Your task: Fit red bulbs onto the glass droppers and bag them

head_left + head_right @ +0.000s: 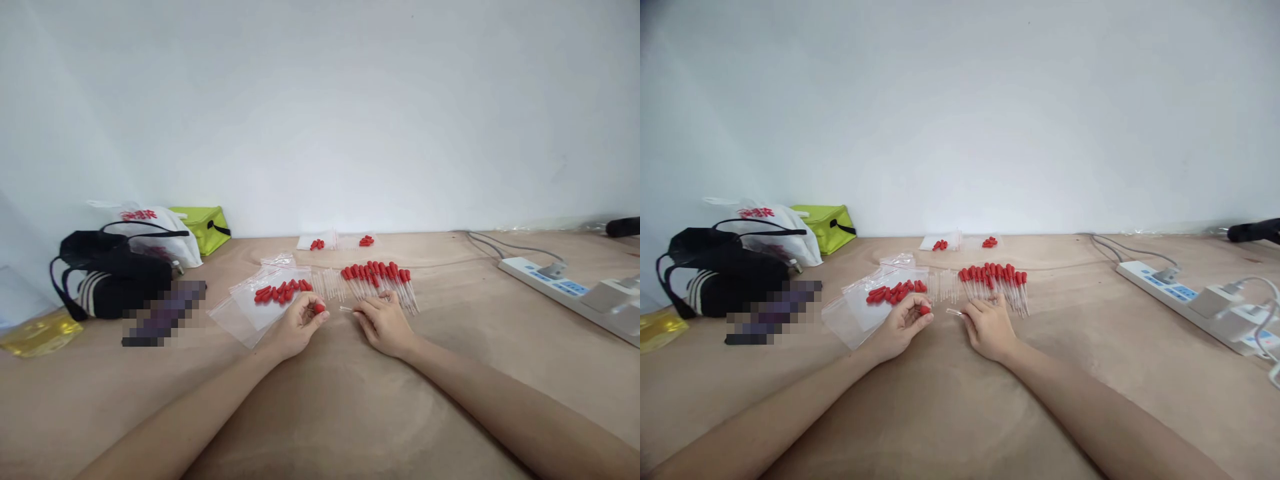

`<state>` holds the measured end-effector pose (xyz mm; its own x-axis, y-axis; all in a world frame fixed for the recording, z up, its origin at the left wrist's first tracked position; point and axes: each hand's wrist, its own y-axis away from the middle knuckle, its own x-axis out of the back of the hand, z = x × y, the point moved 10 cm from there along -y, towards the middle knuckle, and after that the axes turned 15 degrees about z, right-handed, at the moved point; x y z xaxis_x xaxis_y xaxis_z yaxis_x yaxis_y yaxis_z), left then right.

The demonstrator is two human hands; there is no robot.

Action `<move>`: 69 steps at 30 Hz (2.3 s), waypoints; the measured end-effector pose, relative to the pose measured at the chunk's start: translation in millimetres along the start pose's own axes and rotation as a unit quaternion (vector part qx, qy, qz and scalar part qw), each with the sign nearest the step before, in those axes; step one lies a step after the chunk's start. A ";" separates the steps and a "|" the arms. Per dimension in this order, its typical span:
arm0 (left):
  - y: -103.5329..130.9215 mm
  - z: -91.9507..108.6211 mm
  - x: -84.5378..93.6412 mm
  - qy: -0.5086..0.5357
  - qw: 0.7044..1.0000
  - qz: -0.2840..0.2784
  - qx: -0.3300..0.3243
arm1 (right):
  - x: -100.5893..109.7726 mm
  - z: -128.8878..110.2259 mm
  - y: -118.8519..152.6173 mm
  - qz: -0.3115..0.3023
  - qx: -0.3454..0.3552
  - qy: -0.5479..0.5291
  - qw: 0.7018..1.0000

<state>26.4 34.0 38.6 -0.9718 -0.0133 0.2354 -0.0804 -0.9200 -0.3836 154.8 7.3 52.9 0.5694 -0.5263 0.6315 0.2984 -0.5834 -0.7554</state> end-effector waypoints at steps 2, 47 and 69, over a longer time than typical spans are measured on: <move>-0.4 -1.2 0.0 0.019 1.000 0.009 0.019 | 0.4 -4.7 -0.6 0.001 0.006 -0.005 1.000; 14.0 17.6 -13.6 -0.172 0.981 -0.044 -0.081 | -4.3 -29.9 2.1 0.000 0.084 -0.050 0.995; 2.5 20.3 5.3 -0.208 0.964 0.030 -0.160 | -6.5 -15.0 -16.9 -0.060 0.073 0.066 0.993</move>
<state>25.6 23.7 57.0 -0.8095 -0.2798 0.5162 -0.1559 -0.7452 -0.6484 134.6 11.3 64.2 0.4201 -0.5414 0.7283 0.4708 -0.5561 -0.6849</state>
